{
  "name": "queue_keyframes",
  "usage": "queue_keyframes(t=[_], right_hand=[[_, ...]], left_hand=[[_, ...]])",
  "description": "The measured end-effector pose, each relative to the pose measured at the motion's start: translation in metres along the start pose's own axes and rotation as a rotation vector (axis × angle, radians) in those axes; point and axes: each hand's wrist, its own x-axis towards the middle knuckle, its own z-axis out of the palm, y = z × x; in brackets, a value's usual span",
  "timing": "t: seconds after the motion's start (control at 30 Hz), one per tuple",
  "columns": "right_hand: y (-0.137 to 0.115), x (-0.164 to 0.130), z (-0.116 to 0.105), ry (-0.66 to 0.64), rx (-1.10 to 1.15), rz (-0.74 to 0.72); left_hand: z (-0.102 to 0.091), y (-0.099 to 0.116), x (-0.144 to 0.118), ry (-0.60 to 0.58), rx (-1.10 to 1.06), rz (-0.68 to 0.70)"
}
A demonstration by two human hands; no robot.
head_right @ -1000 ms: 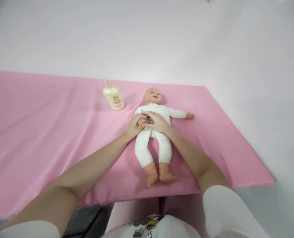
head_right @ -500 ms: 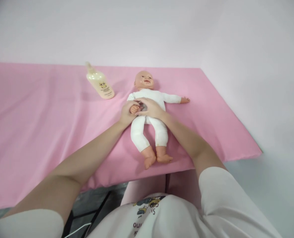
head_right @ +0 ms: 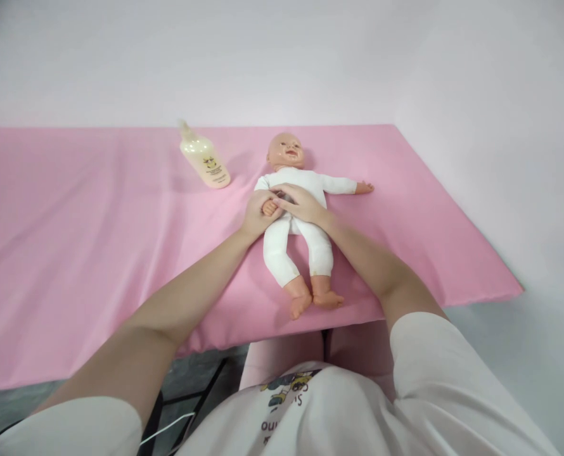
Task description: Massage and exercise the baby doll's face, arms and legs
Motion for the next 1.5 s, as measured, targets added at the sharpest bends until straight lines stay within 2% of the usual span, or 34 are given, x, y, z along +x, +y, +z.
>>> queue_keyframes(t=[0.2,0.37,0.83,1.5], right_hand=[[-0.0032,0.0004,0.0,0.007,0.015,0.035],[0.001,0.0003,0.0,-0.011,0.032,0.016],[-0.0032,0.002,0.0041,0.032,-0.003,0.03],[-0.0042,0.0033,0.0048,0.03,-0.016,0.036]], left_hand=[[-0.0006,0.0045,-0.0006,-0.015,0.028,-0.027],[-0.0004,0.002,-0.0014,0.0,0.002,0.018],[-0.002,0.0033,0.0,-0.012,-0.021,-0.056],[-0.0017,0.004,0.0002,0.007,-0.044,-0.065]])
